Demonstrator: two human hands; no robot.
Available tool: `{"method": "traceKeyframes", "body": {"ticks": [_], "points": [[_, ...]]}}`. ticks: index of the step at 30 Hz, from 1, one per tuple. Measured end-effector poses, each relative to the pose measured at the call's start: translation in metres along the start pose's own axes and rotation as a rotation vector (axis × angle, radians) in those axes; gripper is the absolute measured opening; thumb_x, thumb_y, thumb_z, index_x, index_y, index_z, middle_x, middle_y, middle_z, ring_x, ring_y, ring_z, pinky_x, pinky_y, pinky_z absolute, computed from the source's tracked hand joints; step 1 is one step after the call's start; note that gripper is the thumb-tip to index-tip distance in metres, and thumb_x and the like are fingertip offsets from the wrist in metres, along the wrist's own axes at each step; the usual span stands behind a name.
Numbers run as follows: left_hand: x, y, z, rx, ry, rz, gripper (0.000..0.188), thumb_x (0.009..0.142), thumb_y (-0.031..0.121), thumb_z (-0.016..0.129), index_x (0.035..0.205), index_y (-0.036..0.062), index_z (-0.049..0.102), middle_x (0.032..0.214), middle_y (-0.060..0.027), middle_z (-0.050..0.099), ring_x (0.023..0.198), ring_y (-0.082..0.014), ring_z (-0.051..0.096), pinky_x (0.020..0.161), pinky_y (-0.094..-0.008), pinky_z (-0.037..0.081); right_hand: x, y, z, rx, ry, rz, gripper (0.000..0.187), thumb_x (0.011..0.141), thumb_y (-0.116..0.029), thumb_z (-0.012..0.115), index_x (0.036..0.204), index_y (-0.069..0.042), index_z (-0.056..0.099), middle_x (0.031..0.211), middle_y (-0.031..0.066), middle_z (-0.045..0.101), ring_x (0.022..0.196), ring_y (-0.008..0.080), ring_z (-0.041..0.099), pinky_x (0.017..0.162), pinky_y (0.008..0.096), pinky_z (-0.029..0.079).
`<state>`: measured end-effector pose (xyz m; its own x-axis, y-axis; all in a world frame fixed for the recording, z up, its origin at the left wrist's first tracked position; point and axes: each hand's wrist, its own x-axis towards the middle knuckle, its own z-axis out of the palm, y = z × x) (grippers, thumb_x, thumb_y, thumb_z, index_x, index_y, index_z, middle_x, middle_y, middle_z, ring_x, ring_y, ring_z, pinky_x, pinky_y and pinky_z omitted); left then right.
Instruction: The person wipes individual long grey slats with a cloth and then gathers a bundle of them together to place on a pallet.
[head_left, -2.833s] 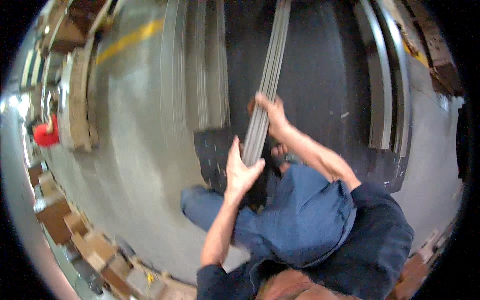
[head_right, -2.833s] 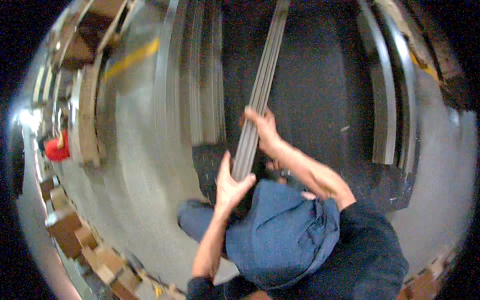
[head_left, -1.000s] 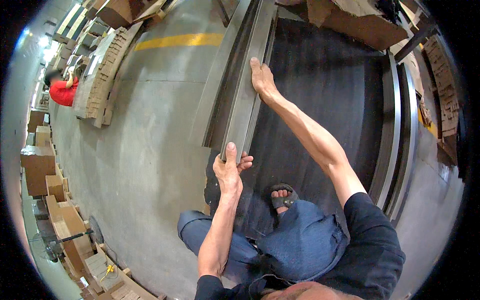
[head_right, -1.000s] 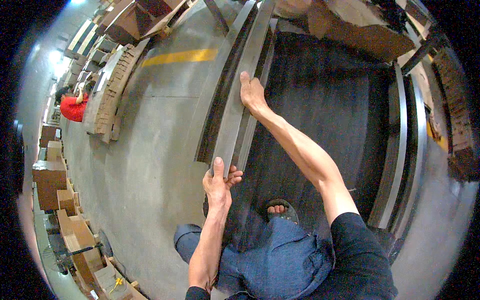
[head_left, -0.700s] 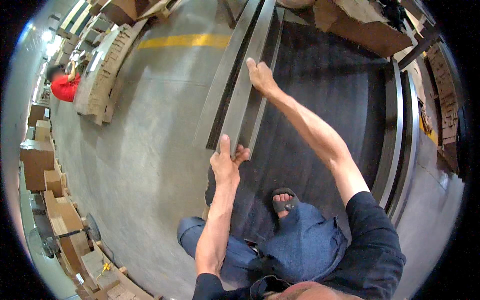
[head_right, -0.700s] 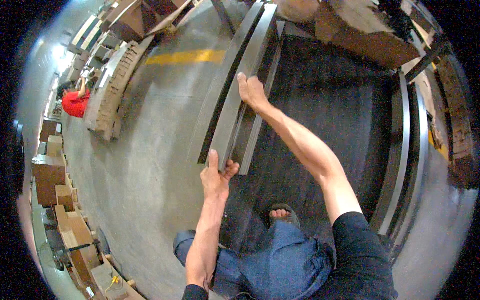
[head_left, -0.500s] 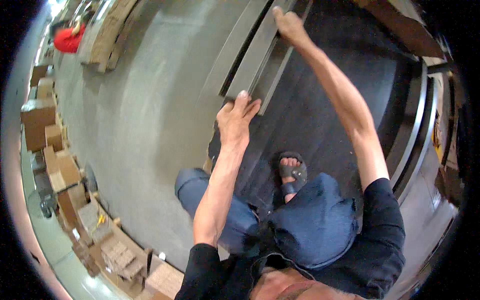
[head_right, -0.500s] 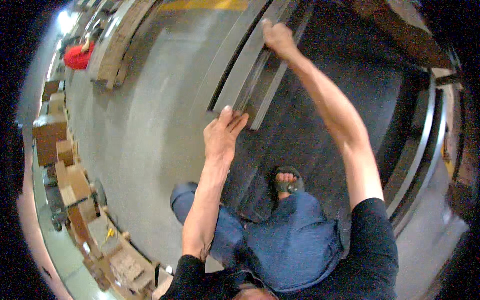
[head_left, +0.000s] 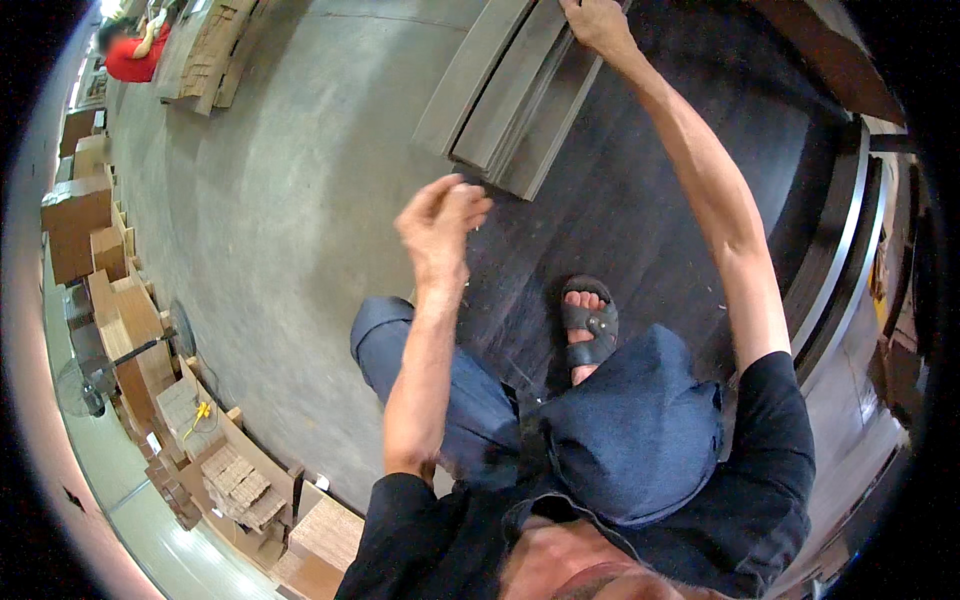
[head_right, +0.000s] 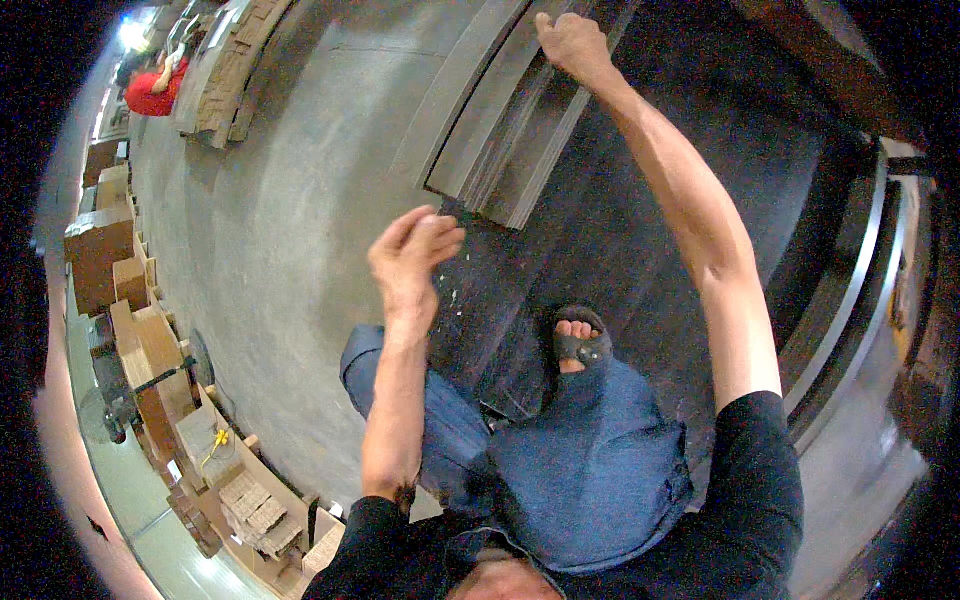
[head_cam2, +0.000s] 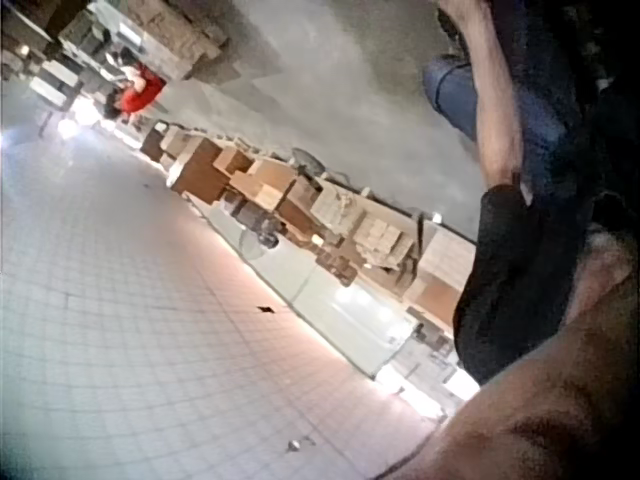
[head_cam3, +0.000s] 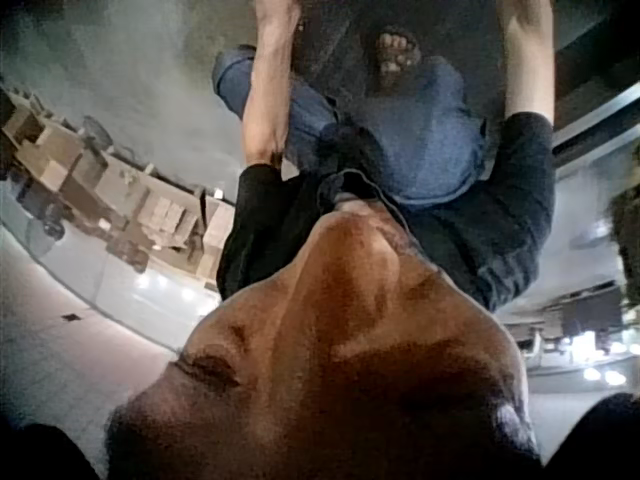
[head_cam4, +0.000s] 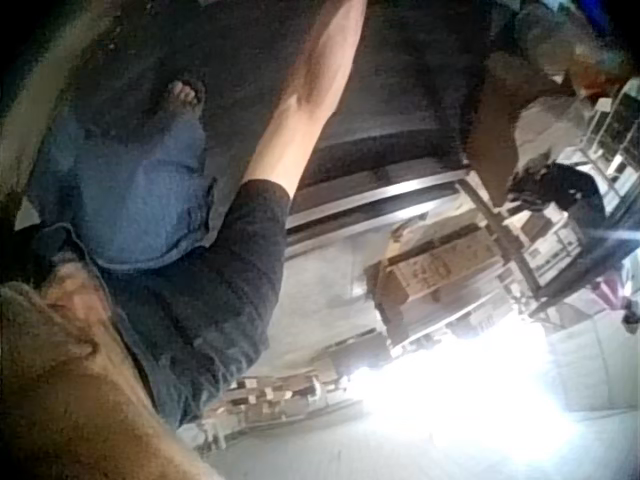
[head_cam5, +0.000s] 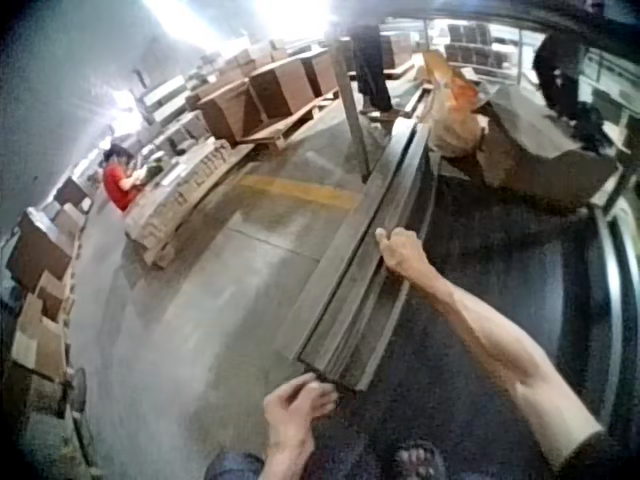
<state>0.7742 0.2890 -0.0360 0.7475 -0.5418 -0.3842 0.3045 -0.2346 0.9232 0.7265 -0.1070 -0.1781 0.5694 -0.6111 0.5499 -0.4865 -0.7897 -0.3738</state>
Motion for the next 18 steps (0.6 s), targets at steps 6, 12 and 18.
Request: {"method": "traceKeyframes", "body": {"ticks": [6,12,18], "points": [[0.082,0.065,-0.043,0.268,0.052,0.372,0.051,0.096,0.027,0.063,0.131,-0.0090,0.055,0.119,-0.0218,0.067,0.114,-0.0294,0.065,0.095,-0.0408,0.053,-0.001,-0.034,-0.025,0.236,-0.122,0.413,0.070,0.097,-0.057,0.046,0.091,0.011,0.065,0.092,0.0373,0.065,0.093,0.0537,0.063,0.087,0.0558,0.050],[0.198,0.075,-0.008,0.486,-0.398,0.163,0.074,0.100,0.051,0.050,0.146,-0.0050,0.041,0.150,-0.0188,0.045,0.143,-0.0299,0.038,0.114,-0.0472,0.035,0.015,-0.048,-0.040,0.560,0.152,0.690,0.068,0.093,-0.056,0.056,0.111,0.010,0.057,0.114,0.0345,0.062,0.111,0.0477,0.059,0.096,0.0503,0.045],[0.208,0.078,0.061,0.486,-0.729,0.061,0.078,0.099,0.054,0.050,0.152,-0.0018,0.033,0.157,-0.0159,0.035,0.147,-0.0275,0.030,0.119,-0.0410,0.026,0.058,-0.028,-0.041,0.520,0.124,0.776,0.074,0.094,-0.052,0.054,0.124,0.015,0.049,0.126,0.0366,0.056,0.117,0.0483,0.055,0.103,0.0498,0.042]]}}
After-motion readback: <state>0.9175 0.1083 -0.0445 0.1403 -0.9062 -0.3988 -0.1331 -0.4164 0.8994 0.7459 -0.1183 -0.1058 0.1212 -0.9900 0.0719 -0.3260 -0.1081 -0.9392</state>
